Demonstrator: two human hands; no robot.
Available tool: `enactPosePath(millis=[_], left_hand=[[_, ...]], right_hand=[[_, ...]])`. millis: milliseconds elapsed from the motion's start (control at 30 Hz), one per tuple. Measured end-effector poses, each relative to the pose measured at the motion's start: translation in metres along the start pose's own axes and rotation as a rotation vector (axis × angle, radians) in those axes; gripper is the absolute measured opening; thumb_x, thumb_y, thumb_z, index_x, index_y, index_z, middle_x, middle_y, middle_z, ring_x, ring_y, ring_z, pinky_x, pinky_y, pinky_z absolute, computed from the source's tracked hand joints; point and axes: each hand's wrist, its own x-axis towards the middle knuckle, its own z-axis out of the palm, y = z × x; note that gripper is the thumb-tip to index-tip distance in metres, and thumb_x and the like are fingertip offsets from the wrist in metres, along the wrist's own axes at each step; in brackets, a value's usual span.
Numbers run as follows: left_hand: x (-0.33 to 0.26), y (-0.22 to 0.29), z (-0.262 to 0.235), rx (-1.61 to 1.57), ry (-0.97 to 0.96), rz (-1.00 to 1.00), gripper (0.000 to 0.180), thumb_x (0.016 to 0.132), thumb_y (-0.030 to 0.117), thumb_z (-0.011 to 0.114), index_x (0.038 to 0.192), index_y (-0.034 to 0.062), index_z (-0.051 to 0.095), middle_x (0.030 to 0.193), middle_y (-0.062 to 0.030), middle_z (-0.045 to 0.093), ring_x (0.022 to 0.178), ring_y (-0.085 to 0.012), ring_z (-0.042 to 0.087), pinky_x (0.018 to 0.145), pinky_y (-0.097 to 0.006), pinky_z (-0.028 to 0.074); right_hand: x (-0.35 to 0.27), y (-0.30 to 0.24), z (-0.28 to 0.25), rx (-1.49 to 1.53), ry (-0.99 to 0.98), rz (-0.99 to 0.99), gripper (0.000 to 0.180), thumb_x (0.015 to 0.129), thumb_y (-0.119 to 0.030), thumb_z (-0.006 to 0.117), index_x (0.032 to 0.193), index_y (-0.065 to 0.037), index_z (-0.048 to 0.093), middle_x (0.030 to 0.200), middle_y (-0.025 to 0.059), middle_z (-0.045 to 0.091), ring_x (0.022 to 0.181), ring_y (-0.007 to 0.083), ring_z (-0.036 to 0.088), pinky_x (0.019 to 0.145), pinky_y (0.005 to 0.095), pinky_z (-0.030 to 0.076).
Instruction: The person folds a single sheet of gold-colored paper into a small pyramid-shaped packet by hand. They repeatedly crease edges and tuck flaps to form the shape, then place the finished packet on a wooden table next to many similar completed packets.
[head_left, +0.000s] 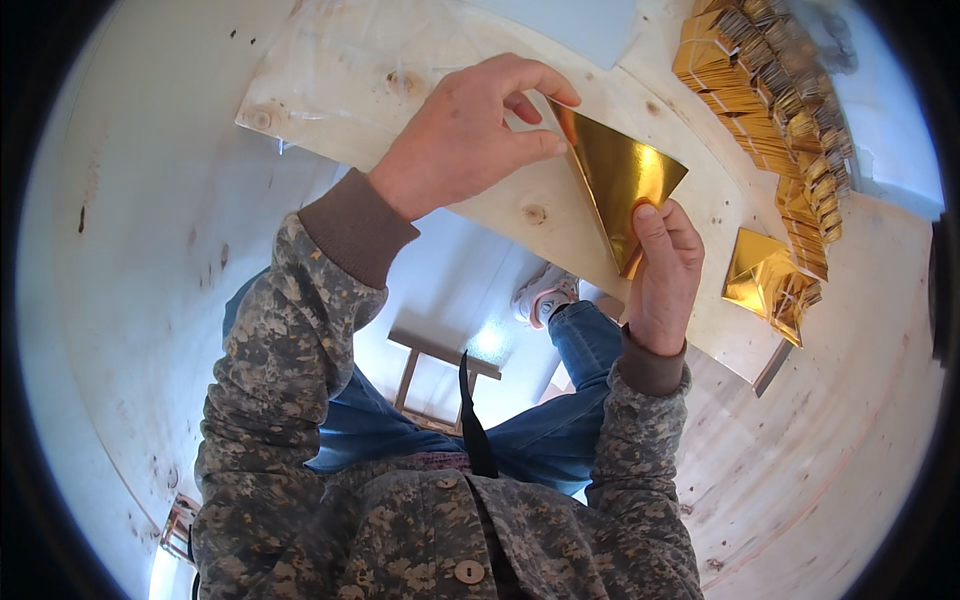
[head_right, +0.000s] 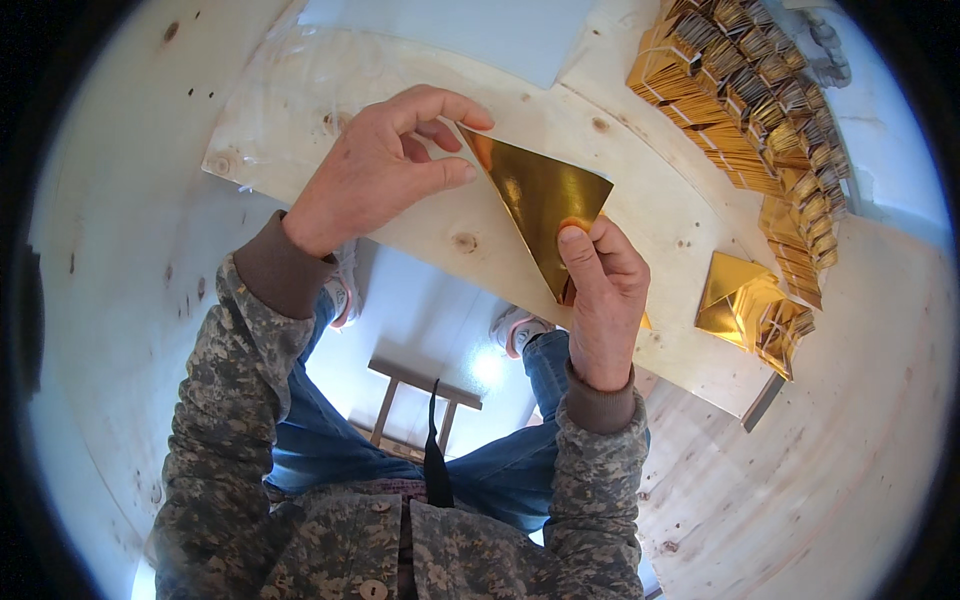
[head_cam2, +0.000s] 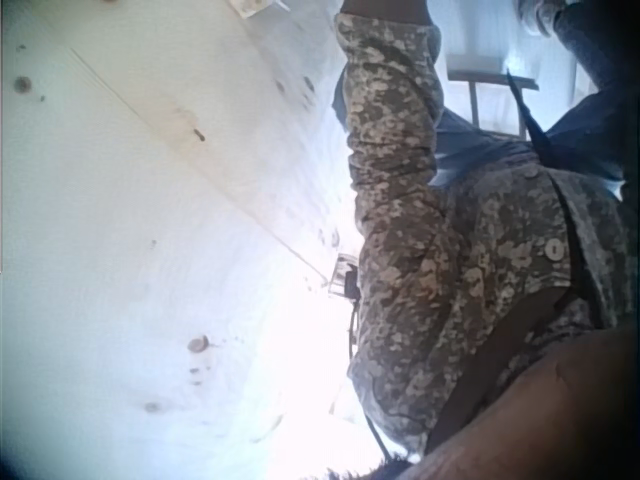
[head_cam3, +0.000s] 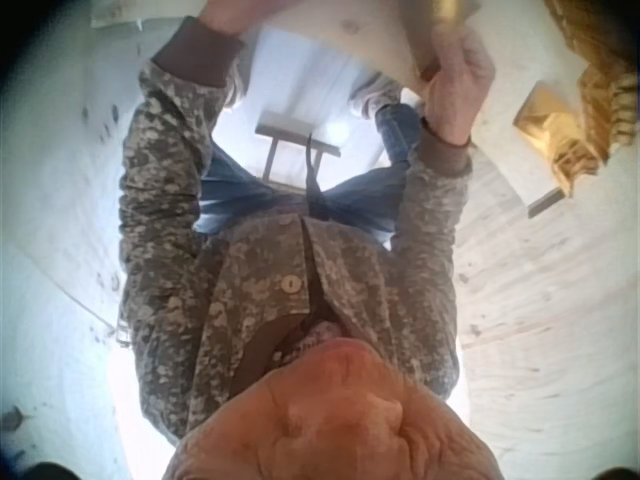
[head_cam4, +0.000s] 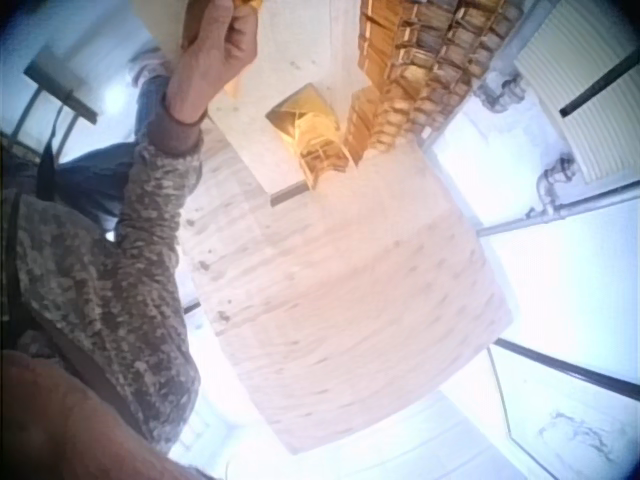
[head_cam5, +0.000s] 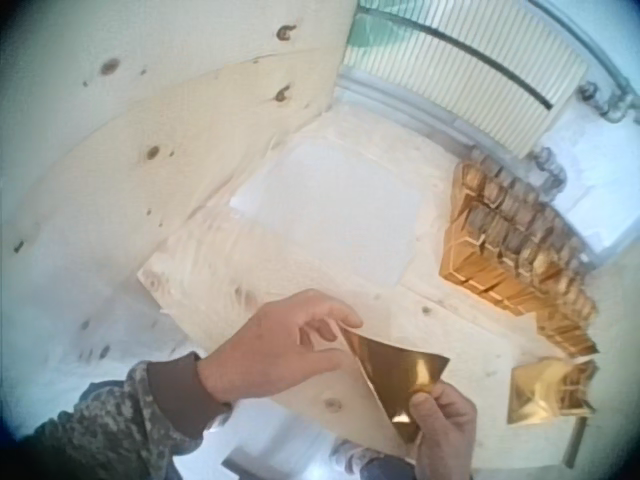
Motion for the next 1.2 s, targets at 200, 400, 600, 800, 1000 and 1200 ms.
enactPosePath(millis=[200,400,600,800,1000,1200], left_hand=[[0.015,0.016,0.015,-0.43,-0.05,-0.137,0.028,0.093,0.007,0.071,0.12,0.0031,0.066,0.105,-0.0007,0.068,0.092,-0.0075,0.064,0.082,-0.023,0.053],[0.016,0.072,0.011,-0.572,-0.005,0.054,0.021,0.093,0.007,0.072,0.113,0.0035,0.066,0.1,-0.0004,0.07,0.092,-0.0078,0.064,0.086,-0.023,0.051],[0.003,0.145,0.003,-0.696,0.076,0.162,0.016,0.093,0.007,0.074,0.106,-0.0002,0.067,0.092,0.0019,0.067,0.084,-0.003,0.059,0.074,-0.019,0.049],[-0.012,0.168,0.006,-0.55,0.21,0.212,0.012,0.093,0.005,0.074,0.102,0.0003,0.067,0.088,0.0043,0.066,0.078,-0.0012,0.057,0.071,-0.017,0.048],[-0.005,0.155,0.0,-0.554,0.171,0.067,0.018,0.094,0.01,0.074,0.107,0.0013,0.066,0.098,-0.0011,0.071,0.087,-0.0064,0.063,0.08,-0.021,0.05],[-0.004,0.152,0.004,-0.628,0.211,0.092,0.012,0.095,0.009,0.074,0.099,0.0,0.067,0.086,0.0024,0.069,0.074,-0.0011,0.058,0.066,-0.016,0.048]], right_hand=[[0.001,-0.017,-0.012,0.151,0.034,0.015,0.011,0.102,-0.012,0.061,0.099,-0.003,0.067,0.091,-0.001,0.066,0.085,0.0075,0.057,0.083,0.0236,0.044],[-0.016,-0.085,-0.021,0.103,-0.084,-0.243,0.013,0.101,-0.009,0.064,0.089,-0.003,0.064,0.086,-0.0036,0.064,0.076,0.0027,0.051,0.069,0.0175,0.039],[-0.039,-0.15,-0.015,0.128,-0.076,-0.477,0.023,0.093,-0.001,0.073,0.114,0.001,0.064,0.101,0.0011,0.071,0.087,0.0033,0.06,0.079,0.0179,0.046],[-0.047,-0.153,-0.009,0.066,-0.039,-0.511,0.011,0.094,0.001,0.07,0.104,0.002,0.065,0.085,-0.0021,0.067,0.075,0.001,0.055,0.069,0.0165,0.042],[-0.026,-0.146,-0.008,0.047,-0.081,-0.492,0.006,0.096,-0.002,0.07,0.099,0.002,0.067,0.078,-0.0054,0.063,0.069,-0.0009,0.049,0.062,0.0157,0.036],[-0.017,-0.142,-0.003,0.029,-0.037,-0.486,0.009,0.098,-0.007,0.07,0.101,0.001,0.068,0.076,-0.0073,0.061,0.067,-0.001,0.046,0.059,0.016,0.033]])
